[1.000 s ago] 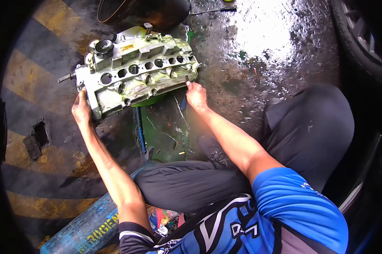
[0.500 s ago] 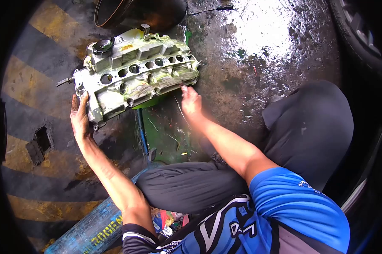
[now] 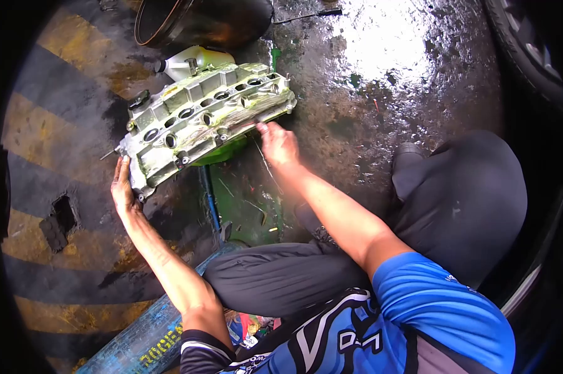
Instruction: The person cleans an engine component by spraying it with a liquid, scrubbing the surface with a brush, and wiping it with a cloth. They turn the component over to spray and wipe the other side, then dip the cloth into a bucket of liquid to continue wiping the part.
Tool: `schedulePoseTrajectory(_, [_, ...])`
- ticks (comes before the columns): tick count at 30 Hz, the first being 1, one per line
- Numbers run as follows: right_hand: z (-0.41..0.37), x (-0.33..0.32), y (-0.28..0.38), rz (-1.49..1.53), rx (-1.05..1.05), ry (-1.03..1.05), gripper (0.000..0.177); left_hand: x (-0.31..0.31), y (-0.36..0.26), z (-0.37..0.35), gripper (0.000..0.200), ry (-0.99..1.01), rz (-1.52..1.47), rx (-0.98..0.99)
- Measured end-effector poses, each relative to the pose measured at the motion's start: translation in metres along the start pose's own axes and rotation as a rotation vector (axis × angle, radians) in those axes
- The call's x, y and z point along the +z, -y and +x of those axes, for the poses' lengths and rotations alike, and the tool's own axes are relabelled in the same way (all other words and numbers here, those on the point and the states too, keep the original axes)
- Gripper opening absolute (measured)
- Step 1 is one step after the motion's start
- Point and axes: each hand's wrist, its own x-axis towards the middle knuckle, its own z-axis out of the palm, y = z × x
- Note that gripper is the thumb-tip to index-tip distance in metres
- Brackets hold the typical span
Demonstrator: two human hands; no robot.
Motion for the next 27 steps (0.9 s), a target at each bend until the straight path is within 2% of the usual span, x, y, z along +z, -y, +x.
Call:
schedulePoseTrajectory(2, [0.007,-0.006,0.001,-0.026,0.108,-0.001,0.045,-0.004,0.007,0.0,0.063,-0.02,0.004,-0.029])
schedulePoseTrajectory(6, [-0.014,0.011,0.015,-0.171,-0.01,-0.048,0.047,-0.003,0.013,-0.002,0.063,-0.041,-0.019,-0.052])
schedulePoseTrajectory(9, [0.017,-0.015,-0.021,-0.141,-0.003,-0.156,0.048,-0.001,0.011,-0.003,0.054,-0.058,0.025,-0.064])
schedulePoseTrajectory(10, [0.03,-0.032,-0.032,-0.072,0.152,-0.07,0.049,-0.005,0.013,0.0,0.052,-0.065,0.054,-0.06])
schedulePoseTrajectory(11, [0.032,-0.029,-0.038,-0.113,0.146,-0.068,0.049,-0.008,0.015,0.004,0.049,-0.07,0.082,-0.055])
schedulePoseTrajectory(12, [0.024,-0.02,-0.029,-0.09,0.033,-0.104,0.049,-0.005,0.014,0.004,0.05,-0.079,0.081,-0.072])
schedulePoseTrajectory(13, [0.007,-0.004,-0.017,-0.072,-0.077,-0.134,0.049,-0.005,0.016,0.002,0.05,-0.091,0.081,-0.094])
schedulePoseTrajectory(15, [-0.012,0.006,0.005,-0.247,-0.069,0.092,0.045,0.002,0.013,-0.005,0.055,-0.138,0.08,-0.136])
schedulePoseTrajectory(17, [0.002,-0.015,-0.003,-0.171,-0.187,-0.02,0.041,0.008,0.007,-0.011,0.063,-0.207,0.097,-0.181])
schedulePoseTrajectory(18, [0.021,-0.025,-0.015,-0.049,-0.029,-0.069,0.041,0.006,0.009,-0.008,0.071,-0.231,0.144,-0.205])
schedulePoseTrajectory(19, [0.041,-0.031,-0.032,-0.084,0.145,-0.04,0.042,0.002,0.015,-0.005,0.072,-0.219,0.154,-0.209])
schedulePoseTrajectory(21, [0.055,-0.049,-0.024,-0.263,0.092,-0.04,0.045,-0.005,0.024,0.002,0.074,-0.202,0.178,-0.215])
schedulePoseTrajectory(24, [0.075,-0.059,-0.008,-0.406,0.017,0.123,0.046,-0.001,0.023,0.0,0.068,-0.212,0.256,-0.193])
schedulePoseTrajectory(26, [0.104,-0.079,-0.026,-0.523,0.062,0.157,0.044,0.005,0.018,-0.005,0.068,-0.246,0.324,-0.25])
schedulePoseTrajectory(27, [0.112,-0.086,-0.017,-0.598,0.085,0.182,0.044,0.001,0.022,-0.003,0.067,-0.245,0.326,-0.218])
